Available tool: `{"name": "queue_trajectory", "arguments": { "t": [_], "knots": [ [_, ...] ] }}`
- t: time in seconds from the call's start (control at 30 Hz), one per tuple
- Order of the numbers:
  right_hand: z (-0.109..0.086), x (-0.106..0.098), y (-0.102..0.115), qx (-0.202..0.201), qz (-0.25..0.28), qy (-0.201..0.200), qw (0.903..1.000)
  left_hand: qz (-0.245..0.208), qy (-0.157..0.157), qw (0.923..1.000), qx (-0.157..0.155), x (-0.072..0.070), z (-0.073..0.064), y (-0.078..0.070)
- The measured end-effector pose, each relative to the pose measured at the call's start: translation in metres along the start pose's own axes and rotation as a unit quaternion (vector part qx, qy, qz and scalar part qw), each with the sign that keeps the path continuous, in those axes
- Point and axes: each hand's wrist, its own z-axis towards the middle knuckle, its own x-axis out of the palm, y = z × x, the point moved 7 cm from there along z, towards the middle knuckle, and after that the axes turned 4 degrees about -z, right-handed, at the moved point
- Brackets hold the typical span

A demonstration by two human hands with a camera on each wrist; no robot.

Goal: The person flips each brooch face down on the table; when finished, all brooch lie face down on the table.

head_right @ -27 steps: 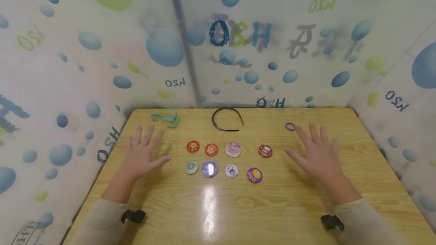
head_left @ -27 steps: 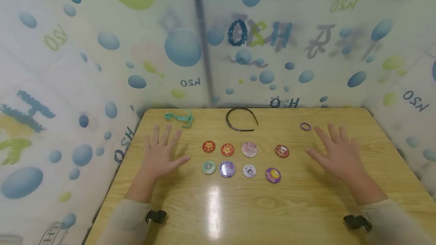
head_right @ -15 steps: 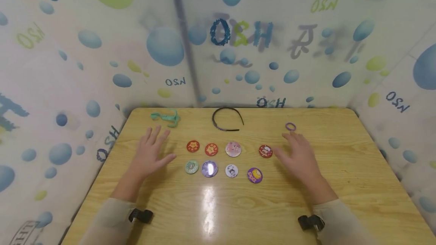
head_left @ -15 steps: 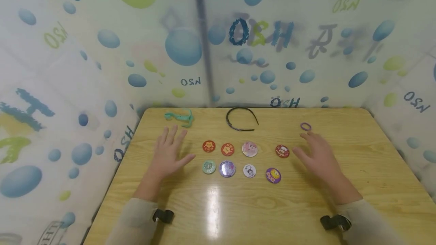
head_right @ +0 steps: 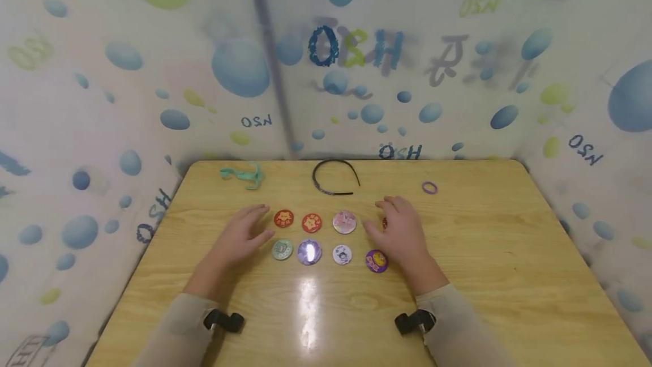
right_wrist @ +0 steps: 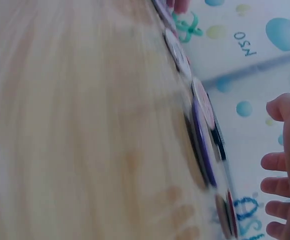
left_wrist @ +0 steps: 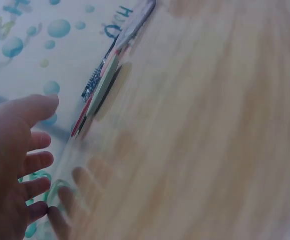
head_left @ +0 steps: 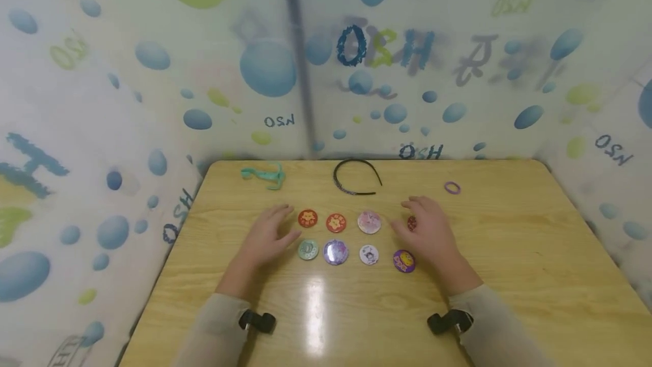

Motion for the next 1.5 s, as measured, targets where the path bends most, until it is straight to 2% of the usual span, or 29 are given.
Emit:
{"name": "queue_trajectory", "arguments": {
  "t": [0.27,0.43,0.53,0.73,0.83,0.97,1.27,1.5],
  "knots": [
    [0.016,0.038,0.056,-0.074,-0.019,-0.035,0.9965,-0.009,-0.012,0.9996,-0.026,0.011,0.008,0.004],
    [0.024,0.063,0.101,-0.117,-0.028,-0.026,0.9924,-0.003,-0.025,0.9986,-0.048,0.015,0.012,0.008],
    [0.028,0.077,0.123,-0.129,-0.034,-0.017,0.9909,0.001,-0.039,0.9984,-0.042,0.017,0.012,0.01],
    [0.035,0.107,0.15,-0.143,-0.057,-0.005,0.988,0.006,-0.074,0.9971,-0.013,0.02,0.009,0.011],
    [0.037,0.115,0.156,-0.147,-0.061,-0.009,0.9872,0.007,-0.082,0.9966,-0.008,0.021,0.009,0.01],
    [0.04,0.121,0.152,-0.131,-0.057,0.0,0.9897,0.01,-0.088,0.996,-0.009,0.022,0.01,0.008],
    [0.044,0.129,0.142,-0.083,0.0,0.042,0.9957,0.022,-0.081,0.9964,-0.015,0.026,0.014,0.008],
    [0.044,0.137,0.138,-0.05,-0.029,0.079,0.9952,0.025,-0.081,0.9963,-0.011,0.025,0.014,0.005]
  ]
}}
